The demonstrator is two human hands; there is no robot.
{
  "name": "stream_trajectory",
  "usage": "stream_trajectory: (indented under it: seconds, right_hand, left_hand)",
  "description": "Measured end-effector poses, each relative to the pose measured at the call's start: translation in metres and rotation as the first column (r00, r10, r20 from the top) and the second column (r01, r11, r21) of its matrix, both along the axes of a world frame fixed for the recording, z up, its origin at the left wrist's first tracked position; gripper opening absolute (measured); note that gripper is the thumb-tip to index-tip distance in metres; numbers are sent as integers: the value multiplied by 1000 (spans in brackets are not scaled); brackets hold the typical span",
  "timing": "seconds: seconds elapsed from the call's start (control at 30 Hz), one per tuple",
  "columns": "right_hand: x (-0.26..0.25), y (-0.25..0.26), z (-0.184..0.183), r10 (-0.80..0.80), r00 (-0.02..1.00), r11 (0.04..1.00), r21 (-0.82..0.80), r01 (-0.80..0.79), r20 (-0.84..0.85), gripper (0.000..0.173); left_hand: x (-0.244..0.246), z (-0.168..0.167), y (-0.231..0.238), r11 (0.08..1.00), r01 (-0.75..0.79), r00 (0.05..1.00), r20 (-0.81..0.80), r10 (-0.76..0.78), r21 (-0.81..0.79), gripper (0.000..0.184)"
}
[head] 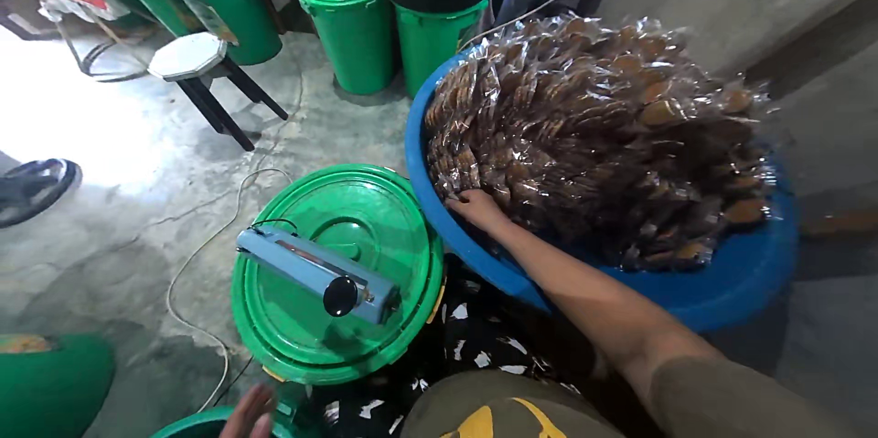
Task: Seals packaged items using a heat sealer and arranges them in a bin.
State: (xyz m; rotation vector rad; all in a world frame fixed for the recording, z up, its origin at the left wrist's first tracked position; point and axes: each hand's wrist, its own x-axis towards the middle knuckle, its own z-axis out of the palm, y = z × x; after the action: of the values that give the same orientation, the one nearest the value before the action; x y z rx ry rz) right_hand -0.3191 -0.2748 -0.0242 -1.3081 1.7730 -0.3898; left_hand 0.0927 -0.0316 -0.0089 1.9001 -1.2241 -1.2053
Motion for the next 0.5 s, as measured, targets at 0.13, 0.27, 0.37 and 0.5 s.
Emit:
stream_trajectory:
  seconds: [0.13, 0.27, 0.37, 0.5]
  right_hand:
    - [-7, 27, 34, 66, 997, 994, -89, -64, 27, 41]
    - [28, 107, 52, 224, 967, 854, -502, -136, 118, 44]
    - [64, 144, 29, 540, 836, 741, -529, -414, 101, 55]
    - [87, 147, 23, 478, 702, 868, -164, -468, 528, 49]
  left_hand:
    - [-82, 3, -37, 961, 213, 884, -383, -268, -178, 59]
    - [-149, -10, -55, 942, 310, 481, -834, -270, -125, 86]
    - [-170, -16, -59, 975, 187, 270, -961, 66, 120, 63]
    - [-156, -32, -50, 972, -187, 507, -834, 219, 141, 39]
